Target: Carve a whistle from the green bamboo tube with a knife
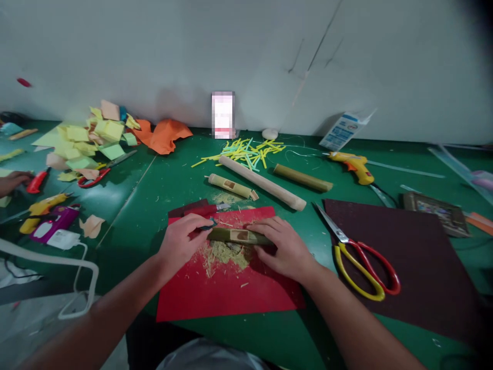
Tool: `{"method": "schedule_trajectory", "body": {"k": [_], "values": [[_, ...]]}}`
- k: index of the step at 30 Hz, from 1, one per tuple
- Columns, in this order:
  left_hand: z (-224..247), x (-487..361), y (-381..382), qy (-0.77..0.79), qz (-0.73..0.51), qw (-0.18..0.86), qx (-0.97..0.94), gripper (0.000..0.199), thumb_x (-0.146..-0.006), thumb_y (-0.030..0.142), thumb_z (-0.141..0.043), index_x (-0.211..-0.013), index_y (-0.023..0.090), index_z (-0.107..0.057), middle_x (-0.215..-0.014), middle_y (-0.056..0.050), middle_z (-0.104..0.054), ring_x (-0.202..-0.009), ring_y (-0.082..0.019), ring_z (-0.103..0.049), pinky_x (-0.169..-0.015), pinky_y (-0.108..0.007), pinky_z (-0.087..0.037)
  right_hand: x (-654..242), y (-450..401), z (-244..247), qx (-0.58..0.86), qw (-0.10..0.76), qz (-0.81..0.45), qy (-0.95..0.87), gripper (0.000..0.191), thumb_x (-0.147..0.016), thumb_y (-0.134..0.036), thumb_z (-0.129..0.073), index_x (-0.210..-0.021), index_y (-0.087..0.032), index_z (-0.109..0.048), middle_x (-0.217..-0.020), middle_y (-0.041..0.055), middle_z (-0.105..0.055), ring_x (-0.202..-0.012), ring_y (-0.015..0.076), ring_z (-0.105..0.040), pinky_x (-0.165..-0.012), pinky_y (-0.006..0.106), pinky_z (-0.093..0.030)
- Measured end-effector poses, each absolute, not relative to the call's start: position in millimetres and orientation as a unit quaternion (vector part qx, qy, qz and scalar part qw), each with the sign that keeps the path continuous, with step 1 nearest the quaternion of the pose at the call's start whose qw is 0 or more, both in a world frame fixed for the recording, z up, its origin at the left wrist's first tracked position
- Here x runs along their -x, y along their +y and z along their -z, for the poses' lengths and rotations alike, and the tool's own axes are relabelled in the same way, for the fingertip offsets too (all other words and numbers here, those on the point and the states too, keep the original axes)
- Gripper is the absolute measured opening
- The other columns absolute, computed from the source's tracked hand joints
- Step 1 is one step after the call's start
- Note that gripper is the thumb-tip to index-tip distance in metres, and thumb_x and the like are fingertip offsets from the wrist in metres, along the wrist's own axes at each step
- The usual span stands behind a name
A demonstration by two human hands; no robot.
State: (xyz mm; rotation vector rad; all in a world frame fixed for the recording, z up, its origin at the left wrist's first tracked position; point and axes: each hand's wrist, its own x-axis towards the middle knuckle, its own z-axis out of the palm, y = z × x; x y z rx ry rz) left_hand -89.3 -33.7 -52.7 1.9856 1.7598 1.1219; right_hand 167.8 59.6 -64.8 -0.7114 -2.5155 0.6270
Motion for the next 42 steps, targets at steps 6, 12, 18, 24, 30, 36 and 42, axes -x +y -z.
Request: {"method": "schedule_trajectory", "body": {"k": [6,12,18,24,30,36,42], "values": [[66,78,-38,0.633,-0.379,0.115,-0.665,0.013,-0.09,0.023,-0.056,-0.097,0.018,-0.066,-0.095,-0.006,-0.068,-0.088,-0.015,-0.066,-0.077,-0.025,-0.055,-170,54,64,0.247,0.207,-0.215,-0.922,0.03,-0.082,-0.027,-0.059,-0.111,-0.021,-0.059,-0.102,0.0063,-0.069,-0.091,0.0237,-0.06,-0.078,0.038,-0.045],[75,77,-42,0.642,-0.374,0.068,-0.665,0.015,-0.091,0.022,-0.053,-0.1,0.019,-0.065,-0.101,-0.006,-0.064,-0.092,-0.016,-0.064,-0.081,-0.028,-0.054,-168,48,63,0.292,0.165,-0.213,-0.917,0.027,-0.086,-0.035,-0.053,-0.107,-0.02,-0.062,-0.097,0.0061,-0.071,-0.084,0.0212,-0.065,-0.068,0.031,-0.045],[86,74,-40,0.637,-0.355,0.027,-0.684,0.018,-0.091,0.02,-0.051,-0.103,0.019,-0.066,-0.113,-0.007,-0.062,-0.097,-0.017,-0.064,-0.089,-0.031,-0.053,-163,33,59,0.349,0.084,-0.197,-0.912,0.032,-0.087,-0.043,-0.049,-0.105,-0.021,-0.064,-0.087,0.0044,-0.073,-0.077,0.0216,-0.067,-0.062,0.03,-0.041],[86,75,-37,0.631,-0.306,-0.015,-0.713,0.025,-0.093,0.02,-0.048,-0.114,0.018,-0.063,-0.111,-0.008,-0.063,-0.101,-0.018,-0.061,-0.09,-0.031,-0.052,-160,29,60,0.361,0.066,-0.173,-0.914,0.037,-0.088,-0.047,-0.048,-0.112,-0.021,-0.062,-0.091,0.0049,-0.073,-0.078,0.0229,-0.068,-0.06,0.029,-0.04],[83,71,-41,0.646,-0.283,-0.082,-0.704,0.026,-0.094,0.024,-0.048,-0.109,0.012,-0.066,-0.082,-0.006,-0.057,-0.072,-0.014,-0.057,-0.065,-0.026,-0.049,-159,27,61,0.364,0.06,-0.161,-0.916,0.041,-0.091,-0.046,-0.042,-0.115,-0.019,-0.063,-0.092,0.0075,-0.074,-0.078,0.0236,-0.069,-0.059,0.03,-0.041],[84,60,-39,0.565,-0.251,-0.093,-0.78,0.028,-0.096,0.023,-0.044,-0.113,0.013,-0.063,-0.072,-0.003,-0.055,-0.067,-0.014,-0.051,-0.059,-0.024,-0.043,-161,29,69,0.353,0.089,-0.21,-0.907,0.042,-0.094,-0.045,-0.041,-0.122,-0.022,-0.061,-0.099,0.0045,-0.074,-0.083,0.0219,-0.069,-0.065,0.03,-0.046],[82,62,-32,0.579,-0.246,-0.116,-0.769,0.028,-0.096,0.022,-0.041,-0.11,0.012,-0.063,-0.073,-0.005,-0.056,-0.068,-0.015,-0.05,-0.057,-0.025,-0.042,-162,28,72,0.352,0.106,-0.212,-0.906,0.042,-0.093,-0.043,-0.042,-0.122,-0.021,-0.061,-0.1,0.0055,-0.074,-0.084,0.0228,-0.07,-0.066,0.031,-0.048]]}}
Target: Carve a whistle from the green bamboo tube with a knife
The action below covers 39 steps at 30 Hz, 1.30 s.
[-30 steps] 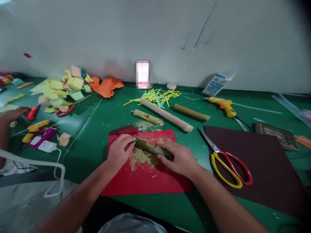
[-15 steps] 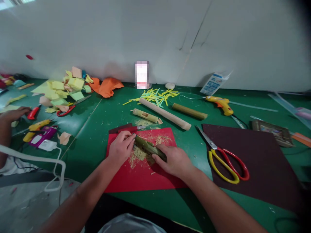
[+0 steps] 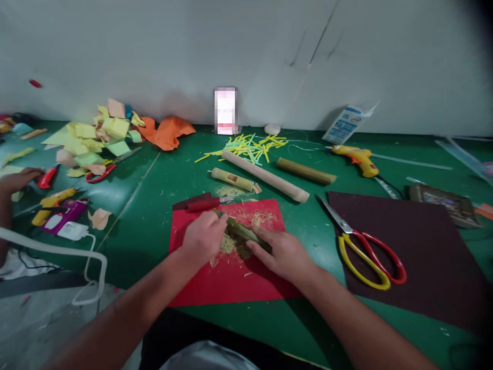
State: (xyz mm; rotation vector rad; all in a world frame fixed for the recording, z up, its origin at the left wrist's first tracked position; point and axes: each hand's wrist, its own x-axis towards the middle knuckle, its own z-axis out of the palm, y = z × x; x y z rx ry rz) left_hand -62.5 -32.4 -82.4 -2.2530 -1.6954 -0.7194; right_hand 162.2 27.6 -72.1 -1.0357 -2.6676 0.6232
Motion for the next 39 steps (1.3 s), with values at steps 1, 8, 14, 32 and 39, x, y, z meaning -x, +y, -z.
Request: {"method": "schedule_trajectory", "body": {"k": [1,8,14,32,39], "values": [[82,61,-32,-0.573,0.251,0.11,0.773,0.027,-0.096,0.021,-0.042,-0.111,0.012,-0.063,-0.072,-0.004,-0.056,-0.068,-0.015,-0.05,-0.058,-0.026,-0.042,-162,27,72,0.349,0.104,-0.212,-0.907,0.041,-0.093,-0.043,-0.042,-0.121,-0.021,-0.062,-0.098,0.0053,-0.074,-0.083,0.0224,-0.07,-0.065,0.03,-0.048],[79,59,-33,-0.579,0.264,0.085,0.767,0.027,-0.095,0.022,-0.044,-0.111,0.011,-0.064,-0.073,-0.005,-0.056,-0.07,-0.016,-0.051,-0.061,-0.026,-0.044,-162,24,70,0.354,0.098,-0.19,-0.91,0.043,-0.093,-0.045,-0.042,-0.123,-0.02,-0.06,-0.094,0.0067,-0.074,-0.081,0.0219,-0.07,-0.063,0.029,-0.046],[78,64,-34,-0.564,0.295,-0.085,0.766,0.029,-0.094,0.023,-0.047,-0.117,0.016,-0.063,-0.088,-0.006,-0.062,-0.078,-0.015,-0.058,-0.067,-0.026,-0.048,-164,26,67,0.347,0.102,-0.179,-0.915,0.041,-0.093,-0.042,-0.043,-0.123,-0.021,-0.06,-0.091,0.0048,-0.075,-0.076,0.0207,-0.069,-0.057,0.029,-0.042],[56,56,-32,-0.65,0.499,-0.43,0.379,0.026,-0.082,0.03,-0.061,-0.105,0.018,-0.063,-0.07,0.001,-0.062,-0.046,-0.005,-0.046,-0.044,-0.017,-0.039,-168,26,62,0.359,0.074,-0.197,-0.909,0.042,-0.092,-0.043,-0.041,-0.122,-0.02,-0.06,-0.095,0.0057,-0.074,-0.08,0.0223,-0.07,-0.06,0.029,-0.043],[62,55,-33,-0.63,0.489,-0.483,0.361,0.029,-0.089,0.036,-0.055,-0.109,0.018,-0.065,-0.077,-0.003,-0.069,-0.043,-0.005,-0.048,-0.041,-0.017,-0.035,-168,27,61,0.355,0.08,-0.223,-0.904,0.037,-0.093,-0.042,-0.041,-0.119,-0.023,-0.061,-0.097,0.0031,-0.074,-0.081,0.0193,-0.069,-0.062,0.027,-0.043]]}}
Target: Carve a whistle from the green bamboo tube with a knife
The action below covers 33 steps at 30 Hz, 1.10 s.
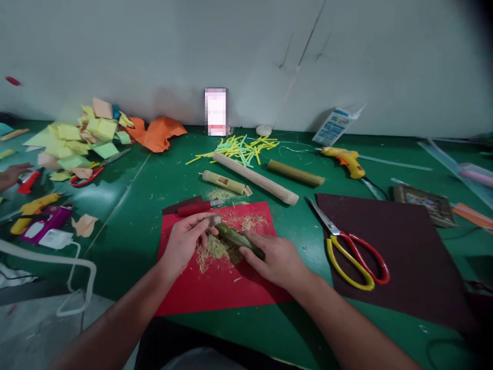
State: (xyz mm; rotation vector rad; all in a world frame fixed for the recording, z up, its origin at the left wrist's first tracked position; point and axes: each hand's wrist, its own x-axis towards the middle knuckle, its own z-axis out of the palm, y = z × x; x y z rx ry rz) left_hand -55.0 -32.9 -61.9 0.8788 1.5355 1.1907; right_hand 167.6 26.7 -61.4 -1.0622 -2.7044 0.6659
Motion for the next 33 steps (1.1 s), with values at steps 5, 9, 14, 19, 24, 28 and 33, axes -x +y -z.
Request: {"method": "schedule_trajectory", "body": {"k": [5,9,14,19,24,28,33], "values": [[64,53,-38,0.671,-0.459,0.307,-0.496,0.026,-0.092,0.034,-0.051,-0.108,0.021,-0.067,-0.093,-0.006,-0.069,-0.069,-0.012,-0.062,-0.059,-0.023,-0.049,-167,25,60,0.36,0.084,-0.217,-0.904,0.038,-0.093,-0.044,-0.042,-0.117,-0.022,-0.063,-0.094,0.0036,-0.075,-0.078,0.02,-0.069,-0.06,0.028,-0.043],[69,54,-39,0.649,-0.4,0.12,-0.636,0.025,-0.094,0.023,-0.049,-0.111,0.023,-0.066,-0.108,-0.006,-0.061,-0.092,-0.015,-0.061,-0.079,-0.028,-0.051,-166,24,62,0.375,0.105,-0.201,-0.899,0.041,-0.092,-0.044,-0.042,-0.119,-0.021,-0.063,-0.09,0.0046,-0.075,-0.073,0.0212,-0.07,-0.058,0.029,-0.044],[80,57,-38,0.659,-0.349,0.057,-0.664,0.024,-0.094,0.021,-0.05,-0.113,0.021,-0.064,-0.103,-0.007,-0.056,-0.082,-0.013,-0.058,-0.073,-0.029,-0.051,-163,23,64,0.379,0.109,-0.203,-0.896,0.043,-0.091,-0.045,-0.042,-0.12,-0.021,-0.063,-0.085,0.0044,-0.075,-0.071,0.0229,-0.07,-0.055,0.031,-0.045],[77,46,-38,0.654,-0.319,-0.004,-0.686,0.018,-0.091,0.019,-0.053,-0.102,0.017,-0.067,-0.091,-0.007,-0.058,-0.079,-0.016,-0.055,-0.069,-0.03,-0.048,-163,21,65,0.377,0.116,-0.21,-0.894,0.043,-0.092,-0.044,-0.042,-0.121,-0.019,-0.063,-0.092,0.0048,-0.075,-0.073,0.0234,-0.071,-0.057,0.032,-0.047],[71,44,-35,0.576,-0.292,-0.031,-0.763,0.018,-0.092,0.016,-0.05,-0.096,0.017,-0.067,-0.084,-0.006,-0.061,-0.077,-0.016,-0.053,-0.068,-0.028,-0.046,-161,18,69,0.382,0.121,-0.205,-0.893,0.043,-0.091,-0.043,-0.042,-0.116,-0.017,-0.065,-0.084,0.0062,-0.075,-0.07,0.0228,-0.07,-0.056,0.031,-0.046],[71,57,-32,0.596,-0.29,-0.059,-0.746,0.015,-0.091,0.018,-0.051,-0.092,0.016,-0.067,-0.083,-0.007,-0.061,-0.078,-0.017,-0.053,-0.069,-0.03,-0.046,-159,16,68,0.404,0.116,-0.17,-0.891,0.044,-0.091,-0.046,-0.041,-0.116,-0.02,-0.065,-0.077,0.0062,-0.074,-0.067,0.023,-0.069,-0.055,0.031,-0.043],[71,59,-34,0.56,-0.275,-0.033,-0.781,0.02,-0.091,0.016,-0.05,-0.104,0.015,-0.065,-0.095,-0.008,-0.064,-0.085,-0.019,-0.054,-0.074,-0.032,-0.048,-155,11,62,0.415,0.086,-0.146,-0.894,0.04,-0.093,-0.044,-0.038,-0.112,-0.022,-0.064,-0.075,0.0048,-0.073,-0.065,0.0221,-0.068,-0.051,0.03,-0.037]]}}
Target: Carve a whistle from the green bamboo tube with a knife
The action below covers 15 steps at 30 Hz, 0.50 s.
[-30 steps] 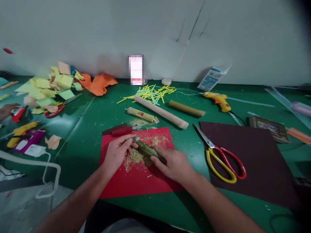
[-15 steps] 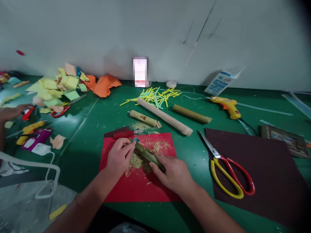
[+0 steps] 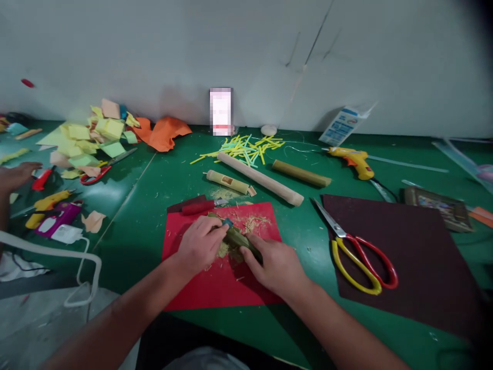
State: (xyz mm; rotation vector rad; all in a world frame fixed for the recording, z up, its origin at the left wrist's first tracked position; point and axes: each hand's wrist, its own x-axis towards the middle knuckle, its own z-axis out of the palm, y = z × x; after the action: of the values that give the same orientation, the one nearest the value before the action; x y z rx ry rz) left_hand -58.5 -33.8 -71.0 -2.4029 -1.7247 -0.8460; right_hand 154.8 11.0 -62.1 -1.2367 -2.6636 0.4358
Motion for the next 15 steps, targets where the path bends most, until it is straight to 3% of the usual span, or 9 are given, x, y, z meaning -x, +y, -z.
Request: {"method": "schedule_trajectory", "body": {"k": [6,11,15], "values": [[75.4,61.2,-33.6,-0.578,0.259,0.069,0.771,0.025,-0.091,0.014,-0.049,-0.112,0.014,-0.063,-0.112,-0.01,-0.066,-0.097,-0.022,-0.055,-0.086,-0.037,-0.05,-147.2,2.3,55.6,0.458,0.057,-0.091,-0.882,0.035,-0.092,-0.043,-0.036,-0.102,-0.022,-0.062,-0.067,0.0055,-0.069,-0.059,0.023,-0.065,-0.047,0.03,-0.027],[80.1,62.5,-34.2,-0.567,0.283,0.053,0.772,0.025,-0.093,0.016,-0.047,-0.113,0.016,-0.063,-0.112,-0.01,-0.066,-0.097,-0.021,-0.057,-0.086,-0.037,-0.051,-148.3,1.5,56.6,0.495,0.074,-0.088,-0.861,0.038,-0.086,-0.054,-0.046,-0.101,-0.021,-0.057,-0.067,0.0056,-0.068,-0.059,0.0222,-0.065,-0.048,0.028,-0.026],[80.6,67.5,-32.5,-0.568,0.298,0.047,0.766,0.025,-0.092,0.019,-0.051,-0.113,0.015,-0.064,-0.115,-0.01,-0.067,-0.097,-0.022,-0.057,-0.085,-0.038,-0.052,-149.8,3.2,59.6,0.477,0.064,-0.077,-0.873,0.037,-0.089,-0.052,-0.043,-0.098,-0.02,-0.058,-0.068,0.0063,-0.068,-0.06,0.0213,-0.064,-0.049,0.028,-0.025]]}}
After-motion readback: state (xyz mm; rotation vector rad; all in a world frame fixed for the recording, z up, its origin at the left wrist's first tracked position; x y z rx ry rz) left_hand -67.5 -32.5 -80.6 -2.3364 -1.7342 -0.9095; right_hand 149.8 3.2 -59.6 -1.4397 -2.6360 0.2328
